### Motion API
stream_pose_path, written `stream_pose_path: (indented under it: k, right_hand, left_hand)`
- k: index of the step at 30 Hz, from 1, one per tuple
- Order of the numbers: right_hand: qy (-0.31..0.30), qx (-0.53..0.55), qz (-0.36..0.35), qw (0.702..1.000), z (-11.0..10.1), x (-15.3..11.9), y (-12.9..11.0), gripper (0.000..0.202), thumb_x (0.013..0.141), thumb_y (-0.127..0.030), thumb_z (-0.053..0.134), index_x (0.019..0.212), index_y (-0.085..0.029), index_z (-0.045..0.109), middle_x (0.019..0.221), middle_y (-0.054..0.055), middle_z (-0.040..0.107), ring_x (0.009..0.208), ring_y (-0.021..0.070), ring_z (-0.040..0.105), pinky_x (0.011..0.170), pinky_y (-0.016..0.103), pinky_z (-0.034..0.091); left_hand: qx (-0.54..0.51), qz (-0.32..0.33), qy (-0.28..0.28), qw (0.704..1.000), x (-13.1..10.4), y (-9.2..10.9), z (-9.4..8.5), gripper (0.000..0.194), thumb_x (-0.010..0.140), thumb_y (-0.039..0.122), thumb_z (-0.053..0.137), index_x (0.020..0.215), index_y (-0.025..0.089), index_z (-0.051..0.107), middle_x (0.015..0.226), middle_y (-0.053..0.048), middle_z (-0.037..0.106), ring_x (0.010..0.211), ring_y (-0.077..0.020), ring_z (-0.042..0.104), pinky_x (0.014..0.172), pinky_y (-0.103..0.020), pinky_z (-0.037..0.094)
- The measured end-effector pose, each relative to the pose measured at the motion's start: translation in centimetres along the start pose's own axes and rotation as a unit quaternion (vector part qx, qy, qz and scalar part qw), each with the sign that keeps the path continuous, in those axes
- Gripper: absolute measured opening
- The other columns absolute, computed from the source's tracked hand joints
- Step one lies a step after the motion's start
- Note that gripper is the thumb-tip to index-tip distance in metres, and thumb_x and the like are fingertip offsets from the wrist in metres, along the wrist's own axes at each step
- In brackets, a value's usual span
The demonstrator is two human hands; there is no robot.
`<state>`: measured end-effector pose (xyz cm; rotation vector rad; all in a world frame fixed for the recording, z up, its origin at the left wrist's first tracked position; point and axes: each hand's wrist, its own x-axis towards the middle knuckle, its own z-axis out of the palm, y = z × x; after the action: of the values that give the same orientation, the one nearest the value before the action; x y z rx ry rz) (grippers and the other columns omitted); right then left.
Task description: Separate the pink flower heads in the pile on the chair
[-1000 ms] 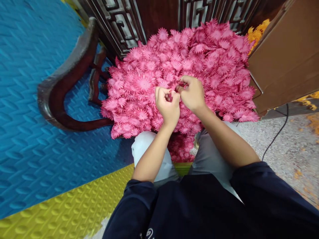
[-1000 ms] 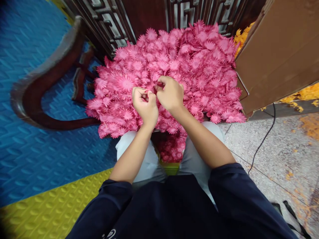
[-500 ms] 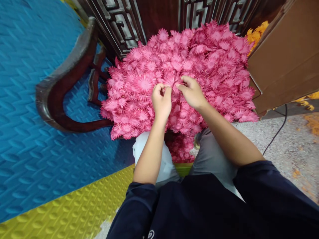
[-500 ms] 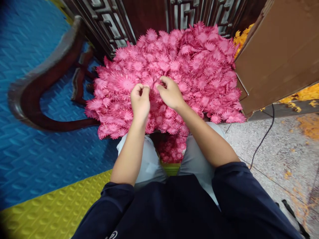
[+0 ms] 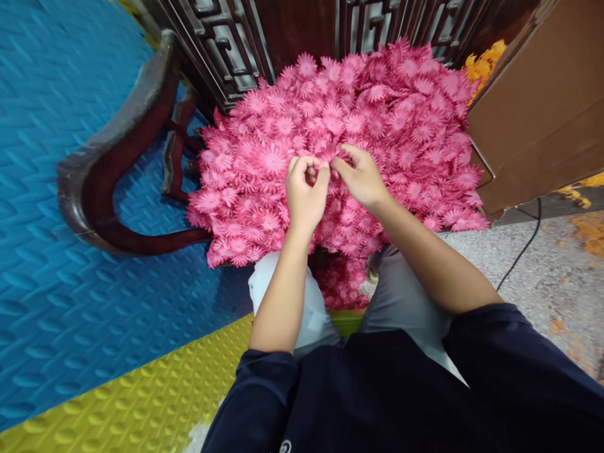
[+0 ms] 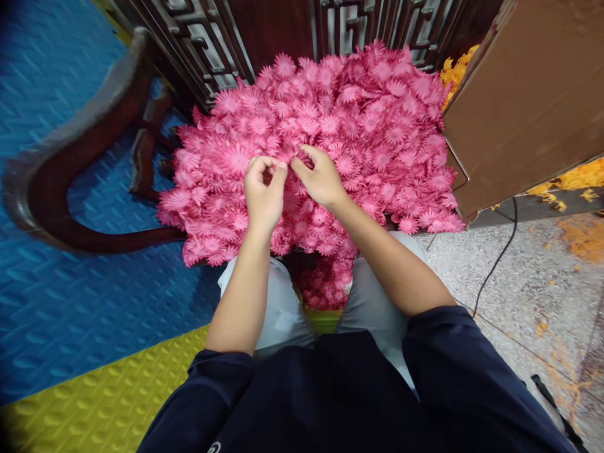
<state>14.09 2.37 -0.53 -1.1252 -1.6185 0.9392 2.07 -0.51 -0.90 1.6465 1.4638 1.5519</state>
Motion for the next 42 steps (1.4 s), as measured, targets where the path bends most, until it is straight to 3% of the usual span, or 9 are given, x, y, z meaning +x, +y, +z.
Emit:
stream_pose_path:
  k: [2, 6, 13, 17, 23, 33, 37, 40, 42]
  right_hand:
    - [0.012, 0.004, 0.007, 1.0, -0.2, 0.1, 0.1, 0.019, 0.085, -0.021, 0.047, 0.068, -0.021, 0.042, 0.066, -0.002, 0.045, 0.068, 0.0114, 0.048, 0.075, 0.028, 0.048]
    - [0.023, 0.024, 0.022, 0.999, -0.4, 0.3, 0.1, 0.02, 0.086, -0.018, 0.045, 0.067, -0.021, 0.043, 0.066, -0.003, 0.047, 0.066, 0.0104, 0.049, 0.073, 0.028, 0.048]
    - [0.029, 0.039, 0.043, 0.998, -0.1, 0.2, -0.5, 0.024, 0.089, -0.019, 0.044, 0.066, -0.02, 0.044, 0.062, -0.004, 0.045, 0.061, 0.009, 0.047, 0.067, 0.025, 0.044]
    - [0.03, 0.024, 0.085, 0.996, 0.4, 0.0, -1.3, 0.033, 0.088, -0.012, 0.044, 0.056, -0.018, 0.039, 0.056, -0.005, 0.039, 0.055, 0.007, 0.04, 0.062, 0.023, 0.038]
    - [0.014, 0.005, 0.113, 0.994, 0.3, 0.0, -1.5, 0.031, 0.085, -0.008, 0.044, 0.055, -0.017, 0.046, 0.053, -0.005, 0.04, 0.051, 0.0066, 0.038, 0.057, 0.023, 0.031]
    - [-0.059, -0.235, 0.067, 0.968, -0.8, -0.8, -1.5, 0.035, 0.083, -0.024, 0.053, 0.053, -0.02, 0.034, 0.051, -0.004, 0.035, 0.053, 0.0093, 0.031, 0.058, 0.028, 0.023]
    - [-0.03, -0.241, 0.062, 0.968, -0.2, -1.0, -1.4, 0.026, 0.085, -0.025, 0.051, 0.06, -0.019, 0.044, 0.06, -0.001, 0.047, 0.059, 0.0118, 0.04, 0.061, 0.028, 0.031]
    - [0.006, -0.226, 0.031, 0.974, 0.4, -1.0, -0.9, 0.014, 0.087, -0.026, 0.049, 0.081, -0.018, 0.058, 0.079, 0.003, 0.062, 0.073, 0.0162, 0.054, 0.073, 0.03, 0.041]
    - [0.018, -0.236, 0.007, 0.972, 0.6, -1.1, -0.7, 0.02, 0.09, -0.032, 0.047, 0.092, -0.018, 0.061, 0.09, 0.005, 0.066, 0.082, 0.0192, 0.059, 0.08, 0.033, 0.044]
  left_hand:
    - [0.043, 0.042, -0.022, 0.998, -0.1, 0.2, -0.2, 0.012, 0.08, 0.02, 0.063, 0.076, 0.02, 0.052, 0.083, -0.001, 0.054, 0.081, -0.0134, 0.055, 0.082, -0.028, 0.046]
    - [0.116, 0.073, -0.046, 0.99, -0.2, 0.2, -0.3, 0.023, 0.073, 0.022, 0.071, 0.088, 0.022, 0.054, 0.095, -0.003, 0.058, 0.096, -0.0194, 0.057, 0.09, -0.036, 0.047]
    - [0.151, 0.067, -0.013, 0.986, -0.6, 0.5, 0.1, 0.011, 0.081, 0.025, 0.061, 0.089, 0.022, 0.054, 0.096, -0.004, 0.059, 0.098, -0.0205, 0.058, 0.094, -0.038, 0.046]
    - [0.224, 0.056, 0.012, 0.973, -0.6, 0.8, -0.2, 0.022, 0.075, 0.028, 0.068, 0.094, 0.021, 0.058, 0.102, -0.007, 0.059, 0.104, -0.0264, 0.056, 0.098, -0.044, 0.043]
    - [0.281, 0.049, -0.024, 0.958, -0.5, 1.0, -0.8, 0.02, 0.081, 0.033, 0.064, 0.099, 0.024, 0.064, 0.108, -0.009, 0.059, 0.113, -0.0307, 0.053, 0.101, -0.049, 0.038]
    - [0.313, 0.031, -0.093, 0.945, -0.1, 0.2, -0.8, 0.007, 0.087, 0.025, 0.053, 0.085, 0.02, 0.058, 0.1, -0.009, 0.064, 0.107, -0.0301, 0.058, 0.097, -0.047, 0.041]
    - [0.261, 0.032, -0.073, 0.962, -0.2, 0.0, -0.4, 0.004, 0.087, 0.021, 0.052, 0.084, 0.021, 0.054, 0.093, -0.006, 0.066, 0.101, -0.0262, 0.061, 0.097, -0.044, 0.043]
    - [0.222, 0.007, -0.049, 0.974, -0.2, -0.3, -0.2, 0.002, 0.086, 0.021, 0.052, 0.084, 0.021, 0.053, 0.09, -0.005, 0.067, 0.097, -0.0244, 0.063, 0.098, -0.043, 0.044]
    - [0.199, -0.017, -0.031, 0.979, -0.3, -0.7, -0.1, 0.004, 0.087, 0.024, 0.052, 0.085, 0.021, 0.053, 0.088, -0.004, 0.066, 0.094, -0.0233, 0.064, 0.097, -0.042, 0.045]
